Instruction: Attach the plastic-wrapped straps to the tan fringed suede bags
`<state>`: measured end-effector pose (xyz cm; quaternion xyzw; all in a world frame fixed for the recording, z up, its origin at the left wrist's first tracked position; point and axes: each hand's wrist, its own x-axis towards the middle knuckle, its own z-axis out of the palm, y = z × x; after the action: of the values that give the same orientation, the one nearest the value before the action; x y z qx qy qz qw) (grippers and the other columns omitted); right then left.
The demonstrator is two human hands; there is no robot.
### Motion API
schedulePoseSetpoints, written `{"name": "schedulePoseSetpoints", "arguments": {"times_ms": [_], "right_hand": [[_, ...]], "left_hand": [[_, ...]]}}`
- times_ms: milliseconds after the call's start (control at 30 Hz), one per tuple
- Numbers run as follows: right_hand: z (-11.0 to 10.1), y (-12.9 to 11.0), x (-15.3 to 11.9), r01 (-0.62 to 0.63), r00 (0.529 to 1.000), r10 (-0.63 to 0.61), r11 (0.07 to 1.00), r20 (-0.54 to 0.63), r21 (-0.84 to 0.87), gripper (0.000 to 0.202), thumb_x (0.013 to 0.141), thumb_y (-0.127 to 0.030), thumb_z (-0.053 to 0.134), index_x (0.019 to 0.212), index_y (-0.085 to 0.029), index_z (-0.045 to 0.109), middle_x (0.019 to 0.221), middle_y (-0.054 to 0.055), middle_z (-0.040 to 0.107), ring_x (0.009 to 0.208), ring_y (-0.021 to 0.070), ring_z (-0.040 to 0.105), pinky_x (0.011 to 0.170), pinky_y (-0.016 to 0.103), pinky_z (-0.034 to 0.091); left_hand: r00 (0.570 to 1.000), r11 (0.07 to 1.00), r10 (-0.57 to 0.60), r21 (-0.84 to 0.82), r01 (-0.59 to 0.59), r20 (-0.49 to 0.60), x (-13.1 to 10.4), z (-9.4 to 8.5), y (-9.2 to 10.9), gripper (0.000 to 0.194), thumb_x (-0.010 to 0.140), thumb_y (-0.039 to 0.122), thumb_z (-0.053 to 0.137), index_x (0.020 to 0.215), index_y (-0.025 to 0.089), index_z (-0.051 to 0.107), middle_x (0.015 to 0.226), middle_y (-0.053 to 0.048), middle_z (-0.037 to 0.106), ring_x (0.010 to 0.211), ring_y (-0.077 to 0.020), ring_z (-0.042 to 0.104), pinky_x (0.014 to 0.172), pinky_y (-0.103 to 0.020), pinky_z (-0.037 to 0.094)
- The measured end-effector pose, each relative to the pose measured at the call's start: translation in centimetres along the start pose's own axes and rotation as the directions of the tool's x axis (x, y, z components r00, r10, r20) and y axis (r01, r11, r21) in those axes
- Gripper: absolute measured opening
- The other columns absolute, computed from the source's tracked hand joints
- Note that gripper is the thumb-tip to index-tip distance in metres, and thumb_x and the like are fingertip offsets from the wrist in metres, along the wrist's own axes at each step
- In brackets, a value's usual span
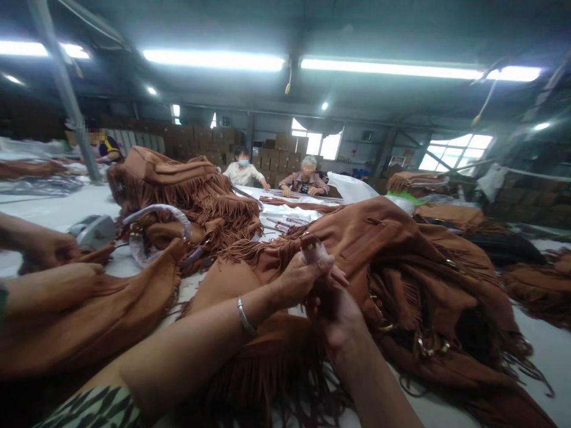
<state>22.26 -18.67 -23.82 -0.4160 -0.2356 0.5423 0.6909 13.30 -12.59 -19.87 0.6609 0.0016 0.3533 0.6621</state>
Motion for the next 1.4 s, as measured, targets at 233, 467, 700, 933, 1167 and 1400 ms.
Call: {"name": "schedulePoseSetpoints", "arguments": {"times_ms": [233, 467, 700, 933, 1167, 1400], "right_hand": [[-0.6, -5.2, -1.3, 0.419, 0.815, -0.557, 0.756, -0.159, -0.502, 0.018, 0.075, -0.035, 0.071, 0.08, -0.018, 0.07, 0.067, -0.003, 0.065, 0.062, 0.0088, 0.056, 0.053, 0.014, 0.043], [5.0, -6.3, 1.2, 0.328, 0.941, -0.211, 0.761, 0.265, -0.56, 0.02, 0.071, -0.033, 0.071, 0.08, -0.015, 0.068, 0.065, 0.0, 0.063, 0.059, 0.0153, 0.057, 0.052, 0.024, 0.044], [2.9, -4.0, 1.9, 0.257, 0.96, -0.174, 0.858, 0.218, -0.445, 0.03, 0.069, -0.038, 0.071, 0.089, -0.016, 0.065, 0.073, 0.001, 0.066, 0.062, 0.0135, 0.058, 0.057, 0.024, 0.046], [1.8, -4.8, 1.1, 0.317, 0.922, -0.083, 0.723, 0.379, -0.614, 0.019, 0.084, -0.035, 0.059, 0.092, -0.018, 0.059, 0.07, -0.001, 0.058, 0.058, 0.0112, 0.051, 0.053, 0.022, 0.041], [1.9, -3.7, 0.5, 0.305, 0.909, -0.01, 0.696, 0.416, -0.65, 0.012, 0.084, -0.029, 0.058, 0.084, -0.018, 0.056, 0.07, -0.001, 0.054, 0.054, 0.0099, 0.041, 0.046, 0.02, 0.033], [-0.1, -3.8, 0.1, 0.319, 0.911, -0.015, 0.661, 0.413, -0.68, 0.023, 0.081, -0.03, 0.063, 0.101, -0.019, 0.064, 0.087, 0.003, 0.062, 0.076, 0.0161, 0.056, 0.063, 0.025, 0.045]], "left_hand": [[0.991, 0.966, -0.131, -0.223, 0.132, 0.018, 0.8, -2.4, -1.5, 0.047, 0.073, 0.055, 0.063, 0.061, 0.014, 0.044, 0.055, -0.003, 0.057, 0.047, -0.0103, 0.052, 0.049, -0.022, 0.042], [0.98, 0.962, -0.188, -0.213, 0.169, -0.07, 0.6, -1.9, -3.3, 0.042, 0.069, 0.052, 0.067, 0.075, 0.013, 0.051, 0.053, 0.003, 0.049, 0.042, -0.0065, 0.045, 0.043, -0.018, 0.034], [0.948, 0.955, -0.288, 0.121, 0.272, 0.135, -0.3, -4.0, -1.7, 0.032, 0.057, 0.022, 0.075, 0.081, 0.011, 0.057, 0.074, 0.0, 0.058, 0.064, -0.0098, 0.053, 0.062, -0.022, 0.043], [0.935, 0.593, 0.291, 0.805, -0.009, -0.204, -0.7, -4.5, 0.9, 0.037, 0.085, 0.045, 0.052, 0.064, 0.014, 0.056, 0.062, 0.0, 0.05, 0.062, -0.0105, 0.044, 0.06, -0.024, 0.034], [0.955, 0.416, 0.296, 0.904, -0.094, -0.036, -0.6, -4.9, 1.1, 0.028, 0.09, 0.033, 0.046, 0.071, 0.016, 0.054, 0.068, -0.001, 0.057, 0.061, -0.0103, 0.048, 0.058, -0.022, 0.035], [0.917, 0.526, 0.335, 0.851, 0.011, -0.218, -0.6, -5.4, 0.7, 0.026, 0.087, 0.033, 0.051, 0.068, 0.016, 0.054, 0.063, 0.001, 0.057, 0.058, -0.0093, 0.049, 0.057, -0.021, 0.035]]}}
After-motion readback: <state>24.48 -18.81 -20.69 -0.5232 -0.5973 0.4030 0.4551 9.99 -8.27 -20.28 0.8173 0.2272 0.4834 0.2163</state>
